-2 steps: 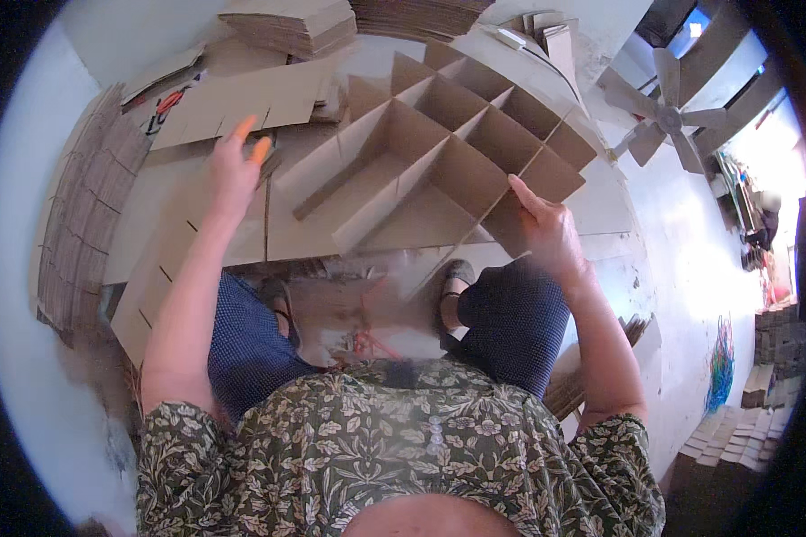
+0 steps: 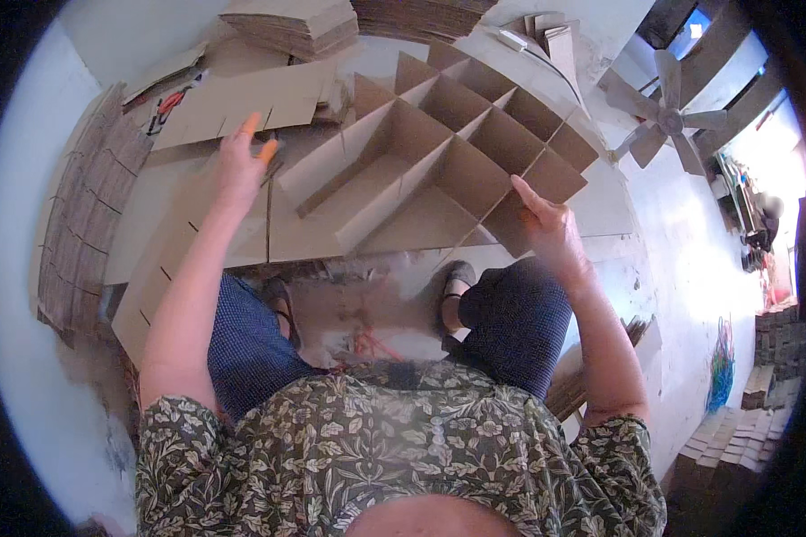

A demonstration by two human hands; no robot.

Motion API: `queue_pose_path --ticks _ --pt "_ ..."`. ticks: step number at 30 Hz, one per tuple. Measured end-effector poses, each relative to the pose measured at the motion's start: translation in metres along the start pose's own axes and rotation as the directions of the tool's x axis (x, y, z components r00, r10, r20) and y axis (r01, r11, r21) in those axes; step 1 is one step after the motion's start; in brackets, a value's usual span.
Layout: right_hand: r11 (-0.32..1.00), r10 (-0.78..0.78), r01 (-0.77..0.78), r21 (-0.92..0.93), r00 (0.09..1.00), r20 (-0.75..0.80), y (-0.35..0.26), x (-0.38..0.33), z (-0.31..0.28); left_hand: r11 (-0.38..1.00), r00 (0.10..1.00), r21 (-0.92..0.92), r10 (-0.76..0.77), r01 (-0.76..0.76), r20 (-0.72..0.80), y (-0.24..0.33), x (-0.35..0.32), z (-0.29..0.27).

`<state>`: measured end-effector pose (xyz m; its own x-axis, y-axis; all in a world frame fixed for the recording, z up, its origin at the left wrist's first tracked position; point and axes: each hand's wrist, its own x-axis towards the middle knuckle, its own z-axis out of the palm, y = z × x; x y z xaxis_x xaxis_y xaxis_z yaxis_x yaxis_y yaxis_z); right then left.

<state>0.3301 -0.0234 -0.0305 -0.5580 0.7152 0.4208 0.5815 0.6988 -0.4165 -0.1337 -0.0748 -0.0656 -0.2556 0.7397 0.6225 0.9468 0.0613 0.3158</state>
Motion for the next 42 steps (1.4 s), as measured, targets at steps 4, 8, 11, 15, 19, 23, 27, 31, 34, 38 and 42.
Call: queue_pose_path --ticks 4,8,11,15,19,23,27,31,34,38,42 --pt "0.997 0.073 -0.072 -0.025 0.997 0.033 0.003 0.003 -0.006 0.977 0.992 0.181 0.104 -0.115 0.068 -0.014 0.019 0.036" --pt "0.989 0.042 -0.045 -0.14 0.999 -0.023 -0.005 -0.002 -0.01 0.933 0.868 0.274 -0.328 0.234 0.374 0.005 0.062 0.029" --pt "0.998 -0.032 0.02 -0.064 0.983 -0.179 -0.028 0.005 -0.021 0.935 0.928 0.193 -0.33 0.297 0.174 0.026 0.076 0.01" --pt "0.989 -0.059 0.089 0.118 0.971 -0.232 -0.062 0.021 -0.019 0.931 0.954 0.301 0.26 -0.207 -0.149 0.017 0.06 0.025" --pt "0.988 -0.116 0.131 0.087 0.981 -0.158 -0.083 0.021 -0.018 0.956 0.998 0.288 -0.065 0.059 0.01 0.003 0.056 0.036" --pt "0.982 -0.029 0.056 0.181 0.988 -0.149 -0.084 0.022 -0.021 0.971 0.969 0.033 -0.239 0.238 0.055 0.04 0.068 0.007" --pt "0.576 0.342 -0.3 0.76 0.933 0.109 -0.095 0.033 -0.018 0.865 0.861 -0.136 0.439 -0.482 -0.257 0.111 0.044 -0.033" --pt "-0.19 0.407 -0.217 0.957 0.87 0.278 -0.102 0.048 -0.025 0.607 0.692 -0.349 0.69 -0.714 -0.214 0.188 0.0 -0.045" --pt "0.081 0.59 -0.22 0.972 0.797 0.131 -0.101 0.038 -0.036 0.573 0.677 -0.399 0.708 -0.716 -0.2 0.193 -0.001 -0.047" --pt "0.747 0.473 -0.212 0.63 0.835 -0.281 -0.094 -0.003 -0.057 0.822 0.913 -0.422 0.27 -0.383 -0.305 0.152 0.036 -0.025" --pt "0.905 0.368 -0.241 0.35 0.856 -0.364 -0.092 -0.045 -0.052 0.583 0.951 -0.756 -0.246 0.298 0.186 0.096 0.065 -0.005"
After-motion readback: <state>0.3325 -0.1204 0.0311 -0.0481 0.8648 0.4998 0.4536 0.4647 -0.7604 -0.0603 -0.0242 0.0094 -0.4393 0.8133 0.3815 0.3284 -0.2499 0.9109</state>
